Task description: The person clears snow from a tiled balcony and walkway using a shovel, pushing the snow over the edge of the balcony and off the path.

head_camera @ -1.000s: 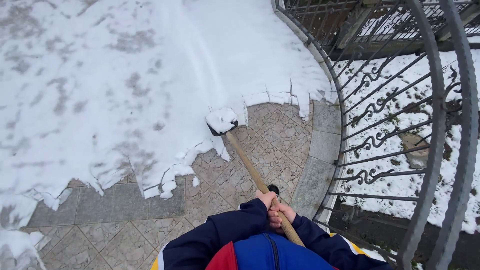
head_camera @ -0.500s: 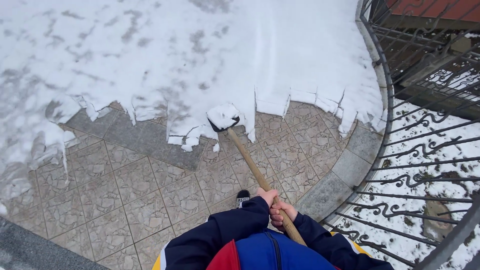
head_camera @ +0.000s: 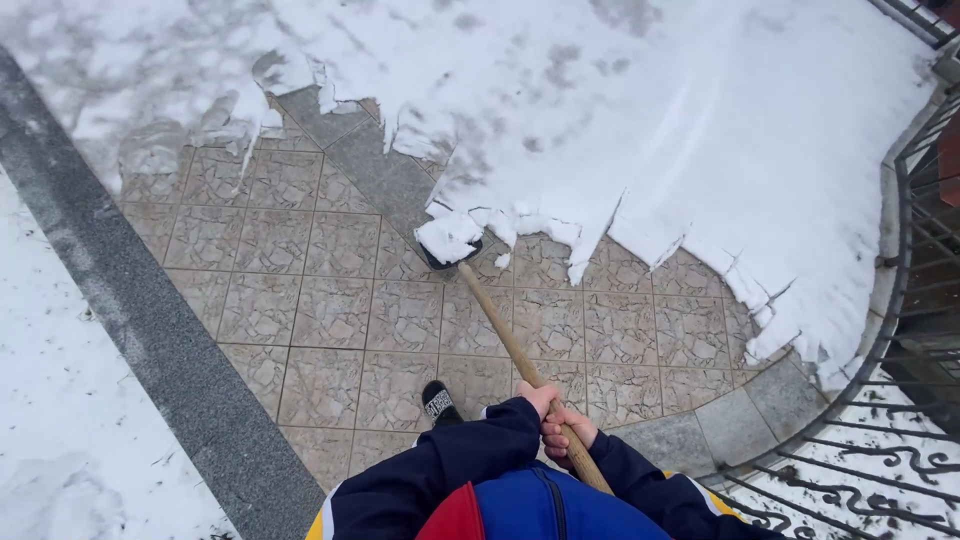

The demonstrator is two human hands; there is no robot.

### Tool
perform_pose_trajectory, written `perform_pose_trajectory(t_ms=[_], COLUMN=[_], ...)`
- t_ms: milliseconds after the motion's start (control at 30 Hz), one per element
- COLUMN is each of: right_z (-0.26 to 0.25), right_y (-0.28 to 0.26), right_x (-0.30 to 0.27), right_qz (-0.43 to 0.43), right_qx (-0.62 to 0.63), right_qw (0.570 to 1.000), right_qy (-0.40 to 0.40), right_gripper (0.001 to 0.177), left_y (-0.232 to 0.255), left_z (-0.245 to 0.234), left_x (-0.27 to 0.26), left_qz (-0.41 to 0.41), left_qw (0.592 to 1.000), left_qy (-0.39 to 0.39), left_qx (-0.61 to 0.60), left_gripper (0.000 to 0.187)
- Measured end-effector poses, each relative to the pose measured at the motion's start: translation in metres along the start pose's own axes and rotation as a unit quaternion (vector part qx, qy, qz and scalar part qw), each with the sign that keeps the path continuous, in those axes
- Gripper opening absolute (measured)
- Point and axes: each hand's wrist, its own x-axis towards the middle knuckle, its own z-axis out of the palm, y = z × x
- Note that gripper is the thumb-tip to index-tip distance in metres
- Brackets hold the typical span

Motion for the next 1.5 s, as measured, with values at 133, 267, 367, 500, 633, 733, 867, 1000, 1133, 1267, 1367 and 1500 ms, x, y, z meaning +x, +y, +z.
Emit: perform_pose_trajectory(t_ms=[133,267,367,500,633,733,867,1000,1133,1267,1367,1500], right_z=[0.035,0.096,0.142,0.190,0.242,0.273,0.318,0.349,0.379,0.410,0.443,0.490], right_y=[0.015,0.034,0.056,0.089,0.133,0.154,0.181,0.202,0.214,0.216,0.222,0.220], right_x=[0.035,0.086,0.134,0.204,0.263,0.300,0.343,0.383,0.424,0.481,0.526,0.583], right_qz=[0.072,0.109,0.160,0.234,0.235,0.299,0.310,0.357,0.392,0.452,0.480,0.466], right_qx=[-0.033,-0.087,-0.108,-0.162,-0.181,-0.197,-0.247,-0.261,-0.289,-0.304,-0.320,-0.366], right_qw=[0.997,0.990,0.981,0.958,0.955,0.933,0.918,0.896,0.873,0.837,0.816,0.805], right_qy=[-0.013,-0.004,0.000,-0.025,-0.026,-0.032,-0.029,-0.040,-0.034,-0.044,-0.036,-0.029], right_gripper=[0.030,0.029,0.028,0.031,0.030,0.033,0.030,0.027,0.028,0.029,0.031,0.029], left_y=[-0.021,-0.030,-0.044,-0.077,-0.097,-0.112,-0.129,-0.137,-0.112,-0.137,-0.149,-0.130], left_z=[-0.054,-0.140,-0.208,-0.290,-0.383,-0.429,-0.486,-0.538,-0.596,-0.631,-0.676,-0.733], left_x=[0.003,-0.007,-0.005,0.014,-0.009,-0.011,-0.023,-0.049,-0.116,-0.043,-0.009,-0.002], left_qz=[-0.004,-0.023,-0.028,-0.015,-0.050,-0.053,-0.053,-0.075,-0.097,-0.085,-0.082,-0.087], left_qw=[0.999,0.996,0.993,0.981,0.984,0.960,0.937,0.917,0.871,0.846,0.842,0.819], left_qy=[0.038,0.054,0.069,0.121,0.111,0.156,0.181,0.207,0.202,0.230,0.257,0.264], left_qx=[-0.031,-0.072,-0.090,-0.154,-0.132,-0.227,-0.295,-0.333,-0.437,-0.473,-0.467,-0.502], left_gripper=[0.047,0.051,0.053,0.049,0.055,0.047,0.048,0.051,0.024,0.032,0.037,0.034])
